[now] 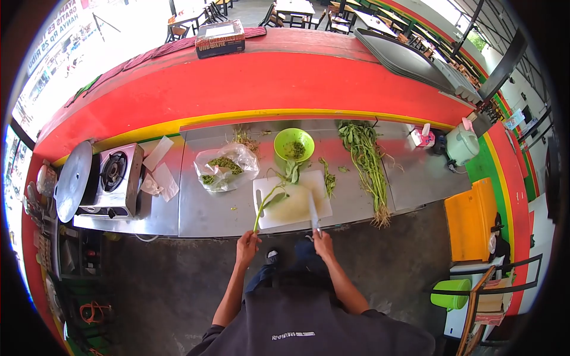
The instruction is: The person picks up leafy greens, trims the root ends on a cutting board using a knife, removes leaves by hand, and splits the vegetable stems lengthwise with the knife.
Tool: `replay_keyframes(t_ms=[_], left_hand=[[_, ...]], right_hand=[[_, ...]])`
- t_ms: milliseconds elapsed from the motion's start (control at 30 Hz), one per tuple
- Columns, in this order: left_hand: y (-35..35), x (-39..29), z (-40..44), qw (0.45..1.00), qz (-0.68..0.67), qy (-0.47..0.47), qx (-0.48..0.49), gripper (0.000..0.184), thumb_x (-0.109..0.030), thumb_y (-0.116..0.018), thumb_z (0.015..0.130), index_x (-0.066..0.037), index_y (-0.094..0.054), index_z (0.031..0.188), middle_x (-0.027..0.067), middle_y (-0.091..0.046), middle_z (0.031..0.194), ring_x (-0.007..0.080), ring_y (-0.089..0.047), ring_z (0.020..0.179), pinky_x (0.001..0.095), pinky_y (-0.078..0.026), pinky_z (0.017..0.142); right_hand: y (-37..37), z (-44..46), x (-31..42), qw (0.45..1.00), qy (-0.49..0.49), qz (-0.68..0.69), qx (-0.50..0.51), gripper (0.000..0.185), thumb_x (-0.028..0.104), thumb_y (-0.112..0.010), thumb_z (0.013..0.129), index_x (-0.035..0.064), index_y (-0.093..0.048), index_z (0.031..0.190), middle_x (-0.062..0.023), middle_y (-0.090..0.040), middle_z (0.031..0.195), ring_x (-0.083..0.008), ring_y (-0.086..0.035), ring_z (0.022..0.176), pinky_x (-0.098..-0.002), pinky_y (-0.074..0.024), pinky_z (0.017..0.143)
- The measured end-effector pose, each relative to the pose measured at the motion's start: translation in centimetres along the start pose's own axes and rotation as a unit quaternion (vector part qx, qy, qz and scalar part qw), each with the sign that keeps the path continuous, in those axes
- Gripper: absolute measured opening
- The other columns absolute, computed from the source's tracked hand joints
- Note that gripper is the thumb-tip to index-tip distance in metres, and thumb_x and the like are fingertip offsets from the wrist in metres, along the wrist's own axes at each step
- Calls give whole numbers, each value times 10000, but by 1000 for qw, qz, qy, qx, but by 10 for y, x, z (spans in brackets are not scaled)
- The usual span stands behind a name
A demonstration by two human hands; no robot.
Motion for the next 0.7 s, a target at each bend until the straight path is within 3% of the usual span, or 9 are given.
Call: replay_keyframes(t_ms=[33, 100, 133, 200, 400, 467, 500, 633, 700], left_hand=[[-1, 4, -5, 1000, 1, 9, 5, 276, -225, -529, 1005, -11, -649, 1132, 44, -652, 762, 63, -503, 507, 224, -409, 474], [-3, 12, -13, 1000, -2, 20, 10, 277, -218, -526, 1006, -10, -641, 1150, 41, -656, 777, 70, -518, 525, 229, -418, 478], [-3, 14, -14, 1000, -3, 21, 10, 277, -218, -526, 1006, -10, -641, 1150, 41, -656, 777, 70, -518, 525, 229, -418, 478], [-5, 20, -16, 999, -25, 44, 7, 285, -224, -521, 1011, -18, -629, 1176, 33, -658, 799, 62, -519, 537, 218, -410, 481], [-13, -23, 1, 994, -102, -11, 24, 297, -235, -520, 1020, -25, -614, 1207, 15, -645, 809, 38, -511, 566, 189, -388, 488], [-16, -57, 5, 992, -118, -30, 19, 291, -225, -520, 1020, -25, -617, 1208, 13, -641, 808, 38, -514, 581, 192, -391, 496], [-16, -70, 8, 990, -134, -47, 14, 286, -215, -521, 1020, -25, -619, 1209, 10, -637, 806, 38, -516, 595, 194, -393, 503], [-20, -82, 22, 983, -146, -106, 26, 284, -202, -553, 1004, -23, -621, 1213, -1, -625, 804, 37, -509, 626, 205, -416, 537], [-22, -71, 28, 988, -64, -135, 40, 262, -195, -623, 953, -29, -666, 1151, 43, -664, 826, 124, -594, 648, 261, -471, 594]], right_hand=[[10, -3, 9, 1000, 1, 0, 2, 480, 468, -521, 964, 18, -638, 843, -103, -595, 588, -235, -611, 468, -372, -468, 425], [43, -17, 16, 987, -131, 87, -32, 477, 429, -515, 960, -27, -638, 895, -169, -664, 744, -327, -662, 601, -434, -506, 508], [44, -14, 11, 987, -131, 86, -32, 477, 429, -515, 960, -27, -638, 895, -169, -664, 744, -327, -662, 601, -434, -506, 508], [47, -11, 9, 975, -105, 180, -73, 436, 424, -516, 979, 5, -578, 879, -31, -469, 556, -146, -476, 399, -312, -387, 345], [19, -9, 20, 972, -31, 225, -60, 416, 425, -511, 990, 22, -565, 902, -1, -426, 549, -104, -425, 391, -279, -343, 341], [9, -17, 39, 979, -56, 198, -1, 442, 422, -537, 957, -1, -634, 874, -80, -588, 641, -224, -566, 501, -371, -443, 468], [1, -9, 40, 986, 12, 165, -4, 431, 427, -540, 956, 16, -641, 874, -76, -575, 612, -217, -561, 482, -378, -447, 479], [-9, 7, 50, 994, 33, 65, 76, 422, 423, -543, 954, 22, -646, 879, -96, -583, 600, -237, -600, 516, -387, -467, 515], [-6, 6, 54, 984, -72, 44, 157, 417, 418, -547, 950, 20, -652, 887, -122, -626, 656, -262, -636, 550, -390, -481, 532]])
Point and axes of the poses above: each hand's wrist, its own z-axis towards the middle knuckle, its own y-axis out of the back of the hand, x = y × z, the point moved 8 cm from there along z, towards the middle knuckle
